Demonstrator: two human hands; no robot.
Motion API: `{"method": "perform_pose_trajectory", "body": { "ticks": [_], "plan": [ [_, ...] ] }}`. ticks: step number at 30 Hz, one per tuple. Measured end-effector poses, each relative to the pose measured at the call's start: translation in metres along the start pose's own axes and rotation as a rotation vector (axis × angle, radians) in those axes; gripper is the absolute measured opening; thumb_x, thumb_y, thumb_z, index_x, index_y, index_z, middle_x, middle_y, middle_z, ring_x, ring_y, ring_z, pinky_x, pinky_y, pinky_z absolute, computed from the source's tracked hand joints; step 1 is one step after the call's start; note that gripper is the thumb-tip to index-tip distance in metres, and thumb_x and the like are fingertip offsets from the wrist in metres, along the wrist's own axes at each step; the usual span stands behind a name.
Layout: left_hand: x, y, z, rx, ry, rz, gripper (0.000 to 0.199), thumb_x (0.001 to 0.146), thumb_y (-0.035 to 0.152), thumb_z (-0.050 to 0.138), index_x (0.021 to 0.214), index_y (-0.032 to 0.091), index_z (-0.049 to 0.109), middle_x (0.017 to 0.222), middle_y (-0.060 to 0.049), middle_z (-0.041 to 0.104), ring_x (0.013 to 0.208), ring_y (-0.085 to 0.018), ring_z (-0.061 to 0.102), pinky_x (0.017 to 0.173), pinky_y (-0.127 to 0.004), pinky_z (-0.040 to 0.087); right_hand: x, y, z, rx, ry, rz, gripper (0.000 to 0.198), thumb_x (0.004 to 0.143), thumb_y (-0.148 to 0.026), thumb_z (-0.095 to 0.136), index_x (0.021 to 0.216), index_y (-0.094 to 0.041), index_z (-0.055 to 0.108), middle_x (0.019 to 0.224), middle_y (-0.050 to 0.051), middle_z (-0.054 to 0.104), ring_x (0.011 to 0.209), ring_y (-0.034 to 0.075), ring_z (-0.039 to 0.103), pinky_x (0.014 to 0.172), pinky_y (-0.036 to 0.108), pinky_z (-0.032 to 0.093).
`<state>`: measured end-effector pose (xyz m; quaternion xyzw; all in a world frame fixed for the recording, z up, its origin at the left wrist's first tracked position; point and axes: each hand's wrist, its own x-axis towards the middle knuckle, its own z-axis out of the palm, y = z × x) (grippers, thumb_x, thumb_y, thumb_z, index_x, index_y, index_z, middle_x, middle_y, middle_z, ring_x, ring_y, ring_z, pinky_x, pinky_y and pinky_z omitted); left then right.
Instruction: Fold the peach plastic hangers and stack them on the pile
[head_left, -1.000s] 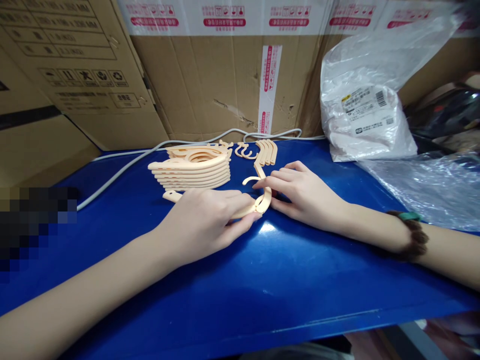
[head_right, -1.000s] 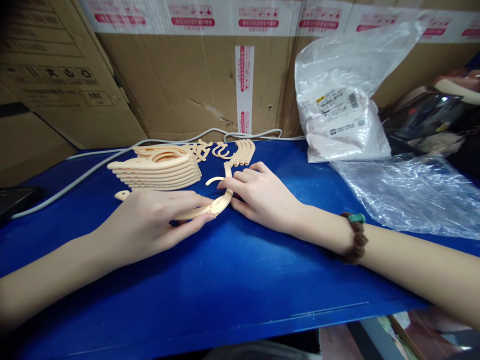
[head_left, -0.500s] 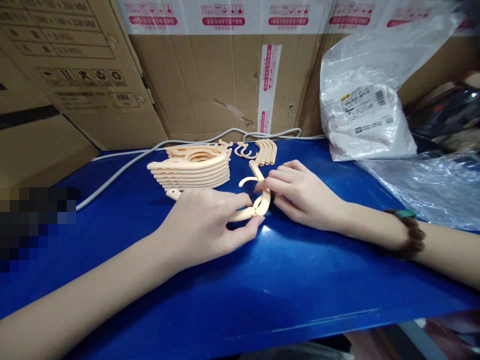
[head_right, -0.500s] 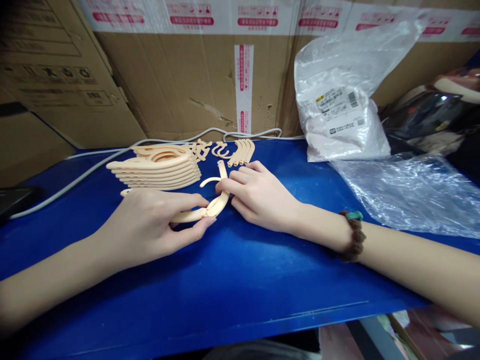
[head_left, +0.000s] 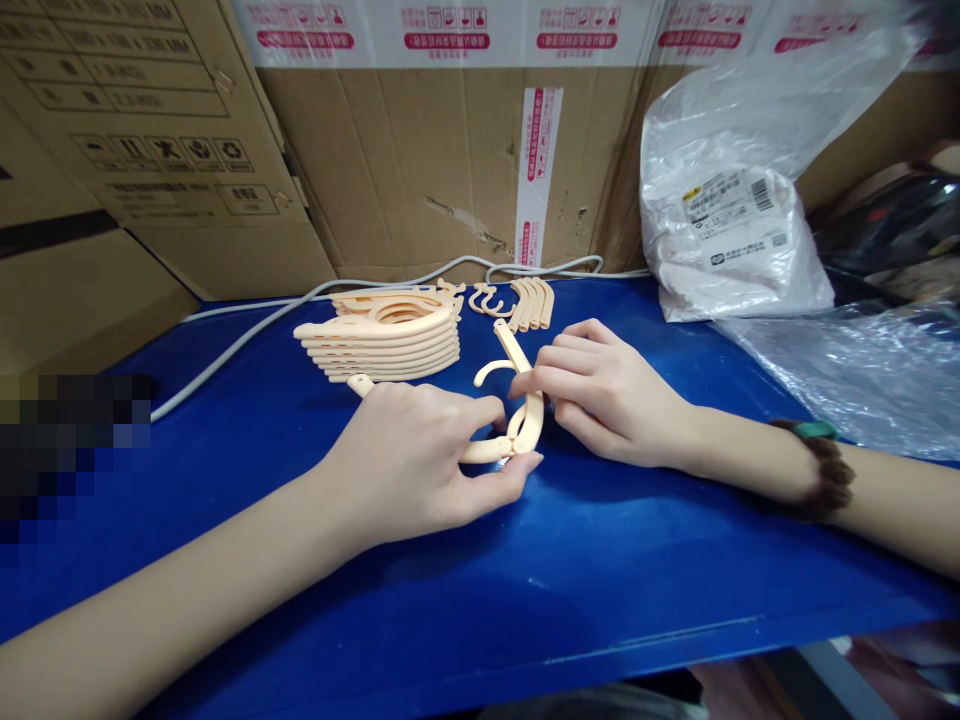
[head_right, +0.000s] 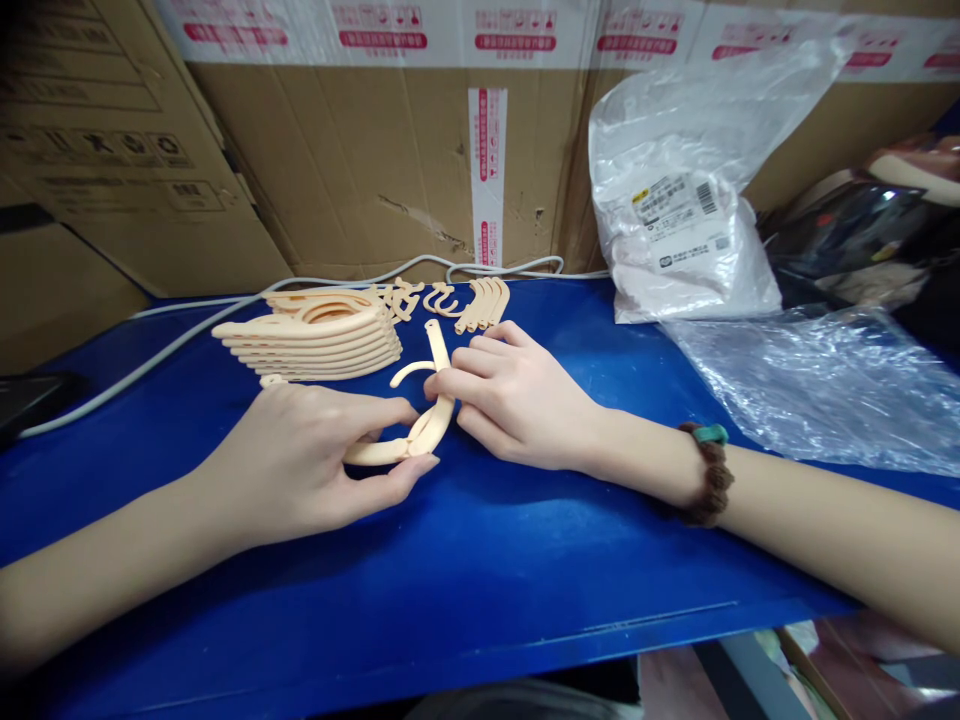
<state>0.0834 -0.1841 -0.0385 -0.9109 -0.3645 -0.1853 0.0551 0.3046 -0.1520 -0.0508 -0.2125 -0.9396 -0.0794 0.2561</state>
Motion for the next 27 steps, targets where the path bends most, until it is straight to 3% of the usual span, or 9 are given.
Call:
{"method": "perform_pose_trajectory", "body": {
  "ticks": [4, 8, 15, 27],
  "plan": [
    [-0.0023, 0.0013, 0.0033, -0.033, 0.049, 0.061, 0.027, 0.083, 0.037, 0.051, 0.063, 0.019, 0.053, 0.049, 0.004, 0.053, 0.041, -0.011, 0.046, 0.047, -0.025, 0.016, 0.0012, -0.0014, -0.0018, 0.008, -0.008, -0.042, 0.033, 0.093, -0.016, 0.033, 0.099, -0.011, 0.065, 0.076, 0.004, 0.059, 0.07, 0.018, 0.047, 0.08, 0.039, 0.036],
    [-0.0033, 0.0003, 0.0018, -0.058, 0.005, 0.104, 0.022, 0.082, 0.032, 0.051, 0.064, 0.019, 0.052, 0.05, 0.005, 0.052, 0.043, -0.011, 0.047, 0.047, -0.026, 0.019, 0.0012, -0.0009, -0.0031, 0.082, -0.016, -0.061, 0.031, 0.092, -0.015, 0.034, 0.094, -0.011, 0.065, 0.072, 0.004, 0.056, 0.068, 0.017, 0.046, 0.073, 0.035, 0.036],
    [-0.0035, -0.0079, 0.0066, -0.019, -0.016, 0.173, 0.019, 0.087, 0.032, 0.045, 0.074, 0.02, 0.053, 0.053, 0.005, 0.052, 0.046, -0.013, 0.05, 0.048, -0.028, 0.021, 0.0, -0.0003, -0.0025, 0.288, -0.036, 0.056, 0.025, 0.095, -0.015, 0.038, 0.095, -0.011, 0.062, 0.083, 0.006, 0.059, 0.075, 0.015, 0.05, 0.072, 0.028, 0.039],
    [-0.0033, -0.0029, 0.0014, 0.016, -0.08, 0.21, 0.028, 0.092, 0.032, 0.033, 0.084, 0.018, 0.057, 0.06, 0.0, 0.058, 0.05, -0.016, 0.053, 0.048, -0.028, 0.027, 0.006, -0.0061, -0.0078, 0.341, -0.035, 0.156, 0.031, 0.1, -0.026, 0.041, 0.076, -0.016, 0.057, 0.071, 0.002, 0.057, 0.067, 0.012, 0.051, 0.066, 0.024, 0.038]
  ]
}}
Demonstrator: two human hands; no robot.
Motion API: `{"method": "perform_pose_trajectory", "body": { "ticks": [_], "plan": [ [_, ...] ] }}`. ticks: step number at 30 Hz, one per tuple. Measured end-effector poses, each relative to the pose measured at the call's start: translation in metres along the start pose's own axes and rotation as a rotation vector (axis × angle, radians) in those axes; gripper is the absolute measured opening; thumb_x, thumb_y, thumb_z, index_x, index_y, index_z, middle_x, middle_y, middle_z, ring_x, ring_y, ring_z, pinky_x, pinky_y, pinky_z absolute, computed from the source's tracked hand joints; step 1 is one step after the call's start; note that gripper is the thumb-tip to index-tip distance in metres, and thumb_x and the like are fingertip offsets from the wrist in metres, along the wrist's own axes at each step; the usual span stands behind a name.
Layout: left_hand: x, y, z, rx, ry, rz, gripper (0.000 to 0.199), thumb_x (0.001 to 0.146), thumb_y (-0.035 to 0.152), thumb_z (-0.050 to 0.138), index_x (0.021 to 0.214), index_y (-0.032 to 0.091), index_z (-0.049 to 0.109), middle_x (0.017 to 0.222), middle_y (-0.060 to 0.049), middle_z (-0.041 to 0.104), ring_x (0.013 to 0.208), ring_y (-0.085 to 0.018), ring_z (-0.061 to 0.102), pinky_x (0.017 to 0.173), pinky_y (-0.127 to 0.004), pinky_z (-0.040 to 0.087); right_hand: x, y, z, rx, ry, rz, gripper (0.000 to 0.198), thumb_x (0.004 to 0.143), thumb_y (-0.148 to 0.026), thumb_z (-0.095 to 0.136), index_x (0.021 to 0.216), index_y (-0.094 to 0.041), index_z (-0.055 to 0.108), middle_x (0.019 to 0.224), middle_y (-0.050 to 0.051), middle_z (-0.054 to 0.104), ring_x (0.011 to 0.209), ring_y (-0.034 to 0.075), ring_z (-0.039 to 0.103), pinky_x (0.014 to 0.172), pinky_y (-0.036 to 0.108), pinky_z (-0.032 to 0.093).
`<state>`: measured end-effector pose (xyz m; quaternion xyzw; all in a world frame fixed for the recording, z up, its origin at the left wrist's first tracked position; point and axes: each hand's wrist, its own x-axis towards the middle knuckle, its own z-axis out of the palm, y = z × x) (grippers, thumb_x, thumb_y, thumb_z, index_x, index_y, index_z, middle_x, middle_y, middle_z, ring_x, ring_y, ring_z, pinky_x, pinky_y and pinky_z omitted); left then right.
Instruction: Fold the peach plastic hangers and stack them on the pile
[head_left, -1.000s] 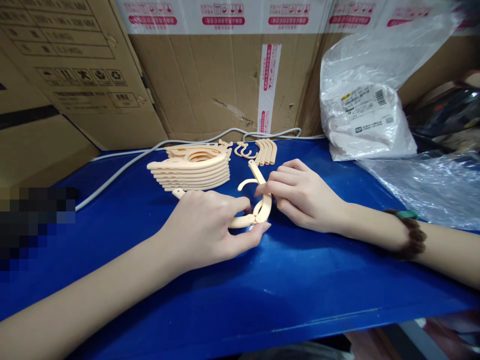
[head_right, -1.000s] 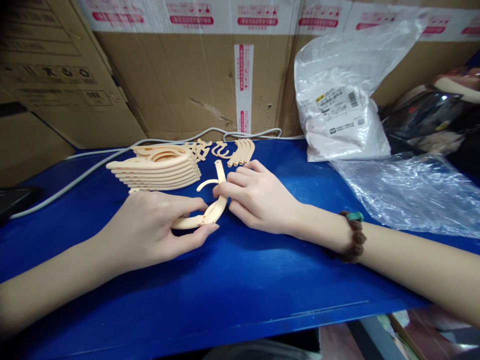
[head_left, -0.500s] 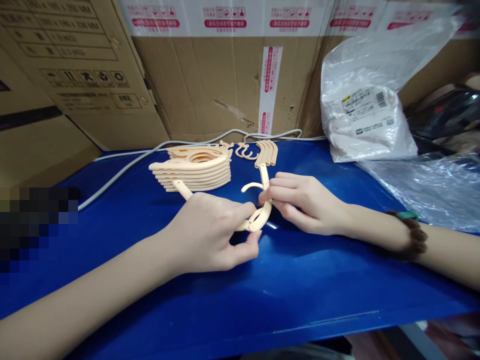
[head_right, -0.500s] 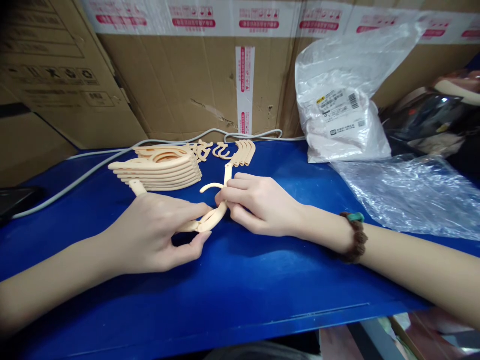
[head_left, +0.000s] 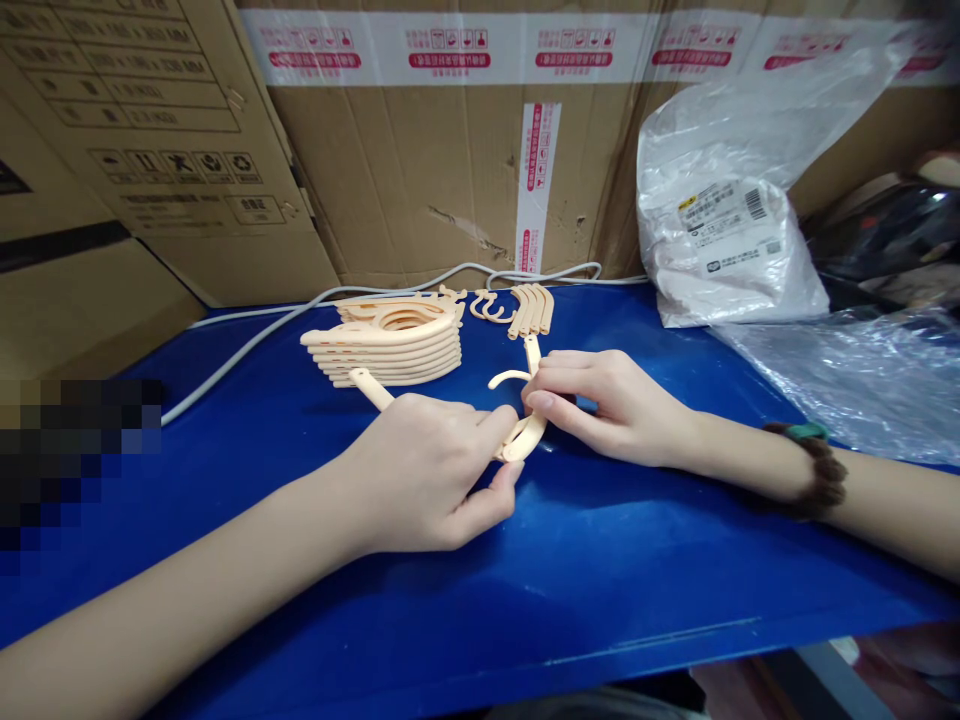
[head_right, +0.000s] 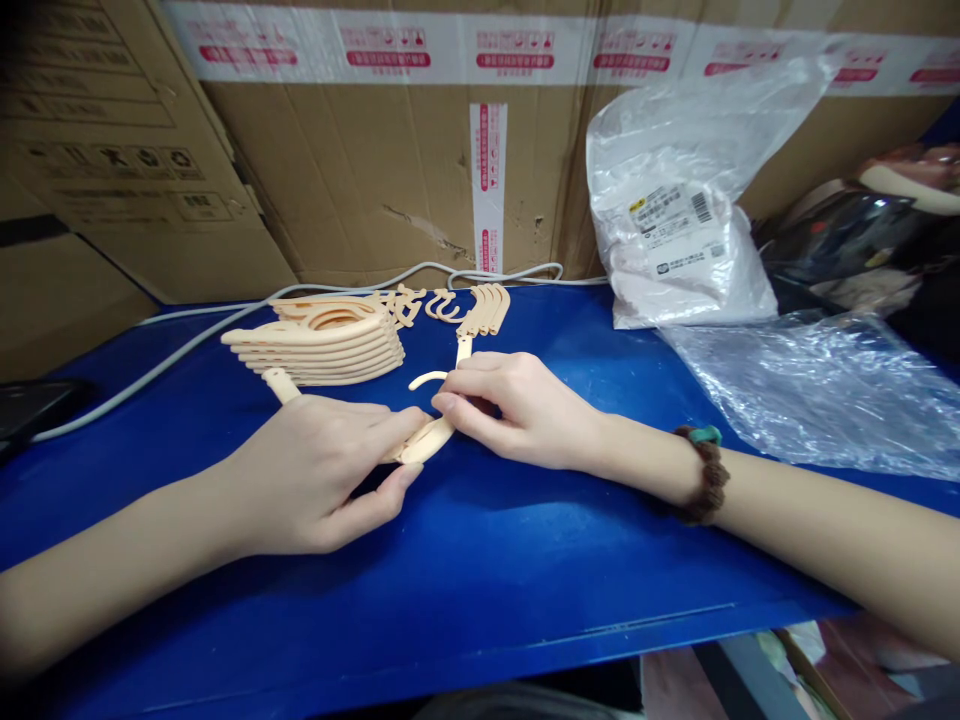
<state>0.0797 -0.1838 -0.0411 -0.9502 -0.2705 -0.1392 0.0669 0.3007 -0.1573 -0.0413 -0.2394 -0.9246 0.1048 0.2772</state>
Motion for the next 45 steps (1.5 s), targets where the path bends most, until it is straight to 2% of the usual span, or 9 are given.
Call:
{"method": "perform_pose_trajectory", "body": {
  "ticks": [5, 11, 17, 21, 27, 31, 35, 39, 45],
  "plan": [
    [0.002, 0.002, 0.0, 0.005, -0.028, 0.028, 0.024, 0.094, 0.029, 0.035, 0.087, 0.018, 0.055, 0.06, 0.001, 0.056, 0.049, -0.015, 0.051, 0.047, -0.029, 0.026, 0.002, -0.001, -0.002, 0.013, 0.022, 0.002, 0.031, 0.099, -0.027, 0.046, 0.072, -0.015, 0.057, 0.066, 0.0, 0.052, 0.062, 0.01, 0.047, 0.062, 0.023, 0.035],
    [0.002, 0.0, 0.001, 0.022, -0.011, 0.086, 0.029, 0.1, 0.032, 0.032, 0.089, 0.018, 0.055, 0.064, 0.001, 0.057, 0.054, -0.015, 0.054, 0.048, -0.029, 0.026, 0.003, 0.008, -0.011, -0.044, -0.075, 0.106, 0.038, 0.098, -0.036, 0.046, 0.07, -0.014, 0.06, 0.066, 0.001, 0.055, 0.062, 0.011, 0.049, 0.062, 0.025, 0.033],
    [0.002, -0.002, 0.0, -0.016, -0.009, 0.036, 0.029, 0.101, 0.033, 0.035, 0.097, 0.017, 0.059, 0.073, 0.0, 0.063, 0.066, -0.016, 0.061, 0.055, -0.028, 0.034, 0.005, 0.019, -0.027, -0.152, -0.283, 0.227, 0.016, 0.089, -0.023, 0.051, 0.08, -0.017, 0.063, 0.076, 0.002, 0.062, 0.069, 0.014, 0.053, 0.064, 0.026, 0.033],
    [0.005, -0.002, -0.001, -0.025, -0.031, 0.069, 0.028, 0.101, 0.028, 0.038, 0.089, 0.016, 0.06, 0.072, 0.0, 0.06, 0.066, -0.015, 0.056, 0.056, -0.027, 0.034, 0.005, 0.021, -0.032, -0.201, -0.349, 0.178, 0.012, 0.087, -0.019, 0.05, 0.079, -0.018, 0.059, 0.077, 0.003, 0.058, 0.071, 0.015, 0.052, 0.065, 0.026, 0.035],
    [0.008, -0.001, -0.001, 0.013, -0.047, 0.119, 0.03, 0.102, 0.025, 0.035, 0.089, 0.015, 0.061, 0.079, -0.003, 0.06, 0.073, -0.017, 0.054, 0.063, -0.029, 0.038, 0.002, 0.021, -0.032, -0.223, -0.313, 0.171, 0.012, 0.088, -0.02, 0.05, 0.099, -0.019, 0.051, 0.091, 0.004, 0.061, 0.075, 0.017, 0.056, 0.066, 0.027, 0.039],
    [0.008, 0.001, -0.002, 0.026, -0.106, 0.14, 0.024, 0.101, 0.019, 0.037, 0.094, 0.015, 0.06, 0.084, -0.004, 0.059, 0.076, -0.019, 0.052, 0.066, -0.03, 0.039, 0.003, 0.019, -0.032, -0.2, -0.328, 0.219, 0.015, 0.086, -0.02, 0.052, 0.098, -0.02, 0.043, 0.086, 0.002, 0.059, 0.069, 0.015, 0.053, 0.062, 0.026, 0.038],
    [0.009, 0.004, -0.003, 0.019, -0.149, 0.124, 0.019, 0.098, 0.014, 0.039, 0.097, 0.015, 0.058, 0.087, -0.005, 0.058, 0.076, -0.018, 0.051, 0.065, -0.029, 0.038, 0.004, 0.019, -0.032, -0.218, -0.329, 0.257, 0.015, 0.085, -0.02, 0.054, 0.096, -0.021, 0.044, 0.081, 0.001, 0.059, 0.067, 0.015, 0.053, 0.059, 0.025, 0.036],
    [0.009, 0.002, -0.004, 0.032, -0.128, 0.137, 0.022, 0.098, 0.014, 0.038, 0.098, 0.015, 0.06, 0.087, -0.005, 0.059, 0.076, -0.019, 0.052, 0.066, -0.03, 0.039, 0.003, 0.021, -0.032, -0.217, -0.314, 0.252, 0.024, 0.085, -0.022, 0.057, 0.107, -0.02, 0.047, 0.079, -0.001, 0.06, 0.063, 0.014, 0.053, 0.056, 0.024, 0.035],
    [0.009, -0.006, -0.001, 0.08, -0.093, 0.176, 0.031, 0.099, 0.013, 0.037, 0.123, 0.018, 0.057, 0.097, -0.005, 0.062, 0.076, -0.019, 0.055, 0.068, -0.031, 0.041, 0.004, 0.024, -0.032, -0.267, -0.305, 0.202, 0.032, 0.079, -0.016, 0.06, 0.11, -0.019, 0.054, 0.085, 0.002, 0.065, 0.072, 0.017, 0.056, 0.063, 0.027, 0.039]
  ]
}}
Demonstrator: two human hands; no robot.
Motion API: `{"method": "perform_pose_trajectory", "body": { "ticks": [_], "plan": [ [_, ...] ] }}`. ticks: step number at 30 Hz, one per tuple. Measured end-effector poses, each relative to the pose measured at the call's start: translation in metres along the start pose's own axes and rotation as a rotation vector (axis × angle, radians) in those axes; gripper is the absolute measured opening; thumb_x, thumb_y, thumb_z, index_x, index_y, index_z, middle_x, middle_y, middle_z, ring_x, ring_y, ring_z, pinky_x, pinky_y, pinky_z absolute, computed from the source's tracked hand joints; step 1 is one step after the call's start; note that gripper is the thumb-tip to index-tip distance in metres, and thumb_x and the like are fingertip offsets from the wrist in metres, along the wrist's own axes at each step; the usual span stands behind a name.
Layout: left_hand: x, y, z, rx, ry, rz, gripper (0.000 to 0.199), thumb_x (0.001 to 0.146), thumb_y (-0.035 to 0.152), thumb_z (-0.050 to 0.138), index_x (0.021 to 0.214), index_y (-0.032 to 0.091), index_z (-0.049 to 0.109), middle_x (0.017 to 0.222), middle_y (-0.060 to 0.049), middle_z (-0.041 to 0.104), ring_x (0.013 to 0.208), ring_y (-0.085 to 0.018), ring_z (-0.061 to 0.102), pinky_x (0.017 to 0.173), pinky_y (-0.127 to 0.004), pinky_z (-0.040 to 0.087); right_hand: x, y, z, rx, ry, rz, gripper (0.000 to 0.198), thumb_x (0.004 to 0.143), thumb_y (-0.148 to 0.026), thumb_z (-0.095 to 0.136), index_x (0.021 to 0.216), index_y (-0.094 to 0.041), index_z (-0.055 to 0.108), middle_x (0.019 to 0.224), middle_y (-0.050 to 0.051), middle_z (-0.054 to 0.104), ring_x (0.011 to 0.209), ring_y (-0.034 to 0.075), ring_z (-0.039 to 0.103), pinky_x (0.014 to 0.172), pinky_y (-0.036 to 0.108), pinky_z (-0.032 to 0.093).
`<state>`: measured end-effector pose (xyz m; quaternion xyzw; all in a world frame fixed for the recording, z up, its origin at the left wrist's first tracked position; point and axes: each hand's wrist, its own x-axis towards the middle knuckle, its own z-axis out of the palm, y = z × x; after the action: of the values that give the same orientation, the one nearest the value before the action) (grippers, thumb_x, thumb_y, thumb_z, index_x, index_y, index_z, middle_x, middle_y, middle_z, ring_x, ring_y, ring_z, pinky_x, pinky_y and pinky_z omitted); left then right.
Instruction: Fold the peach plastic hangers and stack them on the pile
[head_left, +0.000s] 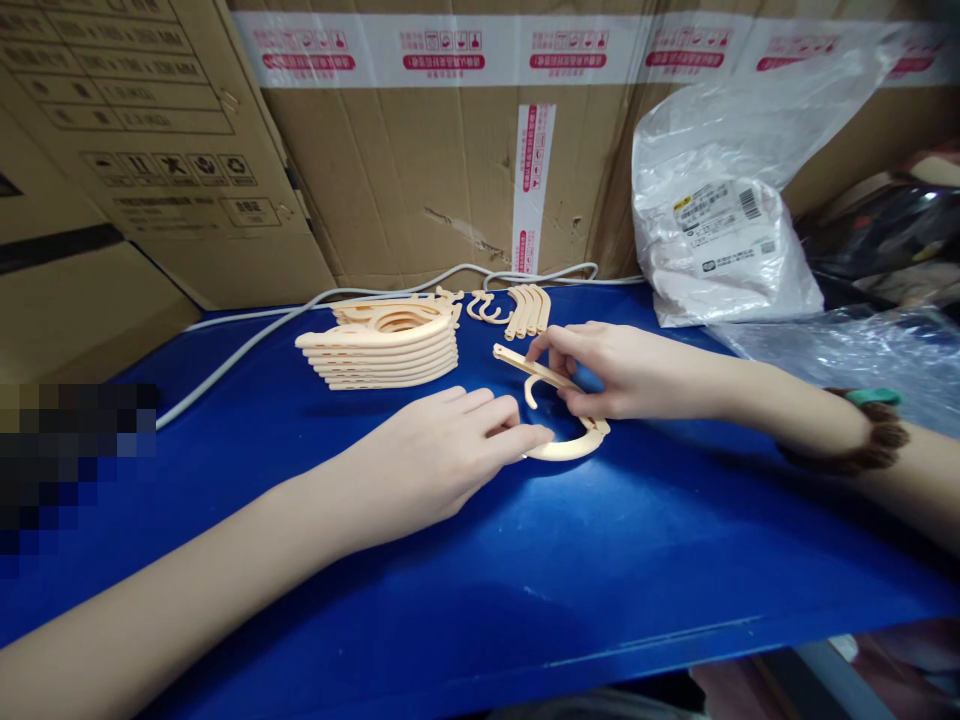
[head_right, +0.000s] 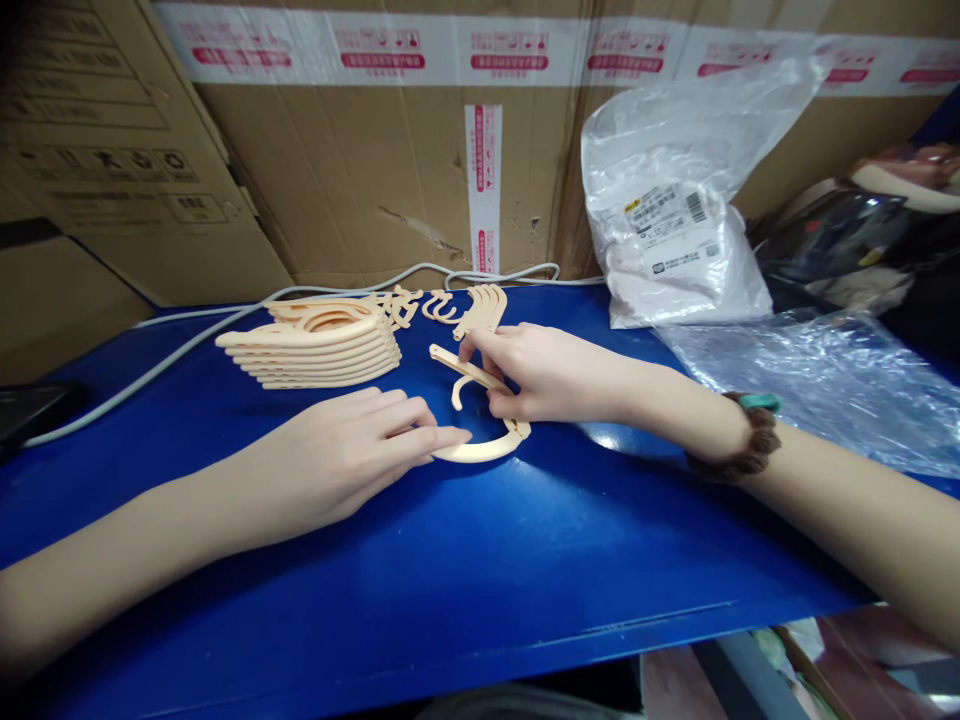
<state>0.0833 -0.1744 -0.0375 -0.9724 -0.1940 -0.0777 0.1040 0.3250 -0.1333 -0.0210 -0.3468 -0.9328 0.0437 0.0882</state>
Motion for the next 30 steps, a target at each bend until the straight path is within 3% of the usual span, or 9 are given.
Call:
{"method": "perform_pose_trajectory", "body": {
  "ticks": [4, 9, 18, 21, 24, 27, 30],
  "plan": [
    [0.0, -0.004, 0.003, -0.022, 0.028, -0.042, 0.03, 0.102, 0.02, 0.035, 0.113, 0.015, 0.061, 0.098, -0.007, 0.063, 0.081, -0.02, 0.057, 0.072, -0.032, 0.042, 0.001, 0.002, -0.001, -0.05, 0.03, -0.032, 0.031, 0.077, -0.013, 0.059, 0.107, -0.017, 0.06, 0.091, 0.006, 0.065, 0.078, 0.019, 0.057, 0.071, 0.03, 0.041],
    [-0.001, -0.007, 0.005, -0.069, 0.055, -0.084, 0.029, 0.103, 0.021, 0.035, 0.11, 0.015, 0.063, 0.1, -0.006, 0.062, 0.084, -0.019, 0.056, 0.072, -0.031, 0.043, 0.0, 0.007, -0.001, -0.114, 0.038, -0.079, 0.024, 0.084, -0.016, 0.056, 0.108, -0.017, 0.061, 0.101, 0.009, 0.067, 0.088, 0.022, 0.06, 0.08, 0.035, 0.039],
    [-0.001, -0.008, 0.008, -0.084, 0.009, -0.11, 0.032, 0.101, 0.016, 0.035, 0.121, 0.017, 0.06, 0.106, -0.008, 0.059, 0.09, -0.022, 0.053, 0.077, -0.035, 0.046, 0.001, 0.012, 0.004, -0.425, 0.072, -0.146, 0.018, 0.095, -0.019, 0.048, 0.106, -0.014, 0.062, 0.093, 0.01, 0.067, 0.09, 0.024, 0.059, 0.074, 0.033, 0.034],
    [-0.002, -0.004, 0.0, -0.171, -0.033, -0.166, 0.034, 0.1, 0.016, 0.034, 0.127, 0.017, 0.056, 0.117, -0.009, 0.058, 0.102, -0.023, 0.054, 0.087, -0.038, 0.047, 0.001, 0.012, 0.004, -0.496, 0.08, -0.191, 0.014, 0.094, -0.017, 0.05, 0.099, -0.014, 0.063, 0.087, 0.008, 0.066, 0.083, 0.023, 0.057, 0.071, 0.032, 0.033],
    [0.0, -0.01, -0.024, -0.267, 0.001, -0.242, 0.036, 0.101, 0.024, 0.033, 0.132, 0.022, 0.053, 0.127, -0.007, 0.057, 0.114, -0.022, 0.054, 0.099, -0.037, 0.044, 0.002, 0.012, 0.003, -0.524, 0.1, -0.218, 0.01, 0.092, -0.014, 0.052, 0.094, -0.015, 0.062, 0.081, 0.006, 0.064, 0.078, 0.021, 0.055, 0.069, 0.031, 0.032],
    [0.008, -0.041, -0.056, -0.203, 0.093, -0.461, 0.039, 0.099, 0.037, 0.037, 0.132, 0.025, 0.054, 0.129, -0.004, 0.059, 0.119, -0.023, 0.054, 0.103, -0.038, 0.041, 0.003, 0.012, -0.001, -0.531, 0.076, -0.237, 0.01, 0.09, -0.012, 0.054, 0.094, -0.016, 0.062, 0.081, 0.005, 0.064, 0.078, 0.021, 0.055, 0.068, 0.031, 0.031],
    [0.022, -0.094, -0.076, -0.047, 0.006, -0.787, 0.042, 0.097, 0.041, 0.04, 0.129, 0.021, 0.058, 0.128, -0.003, 0.061, 0.118, -0.026, 0.056, 0.103, -0.038, 0.04, -0.001, 0.008, -0.006, -0.548, 0.083, -0.238, 0.012, 0.09, -0.011, 0.052, 0.092, -0.017, 0.062, 0.084, 0.005, 0.064, 0.077, 0.021, 0.053, 0.069, 0.032, 0.031]
  ]
}}
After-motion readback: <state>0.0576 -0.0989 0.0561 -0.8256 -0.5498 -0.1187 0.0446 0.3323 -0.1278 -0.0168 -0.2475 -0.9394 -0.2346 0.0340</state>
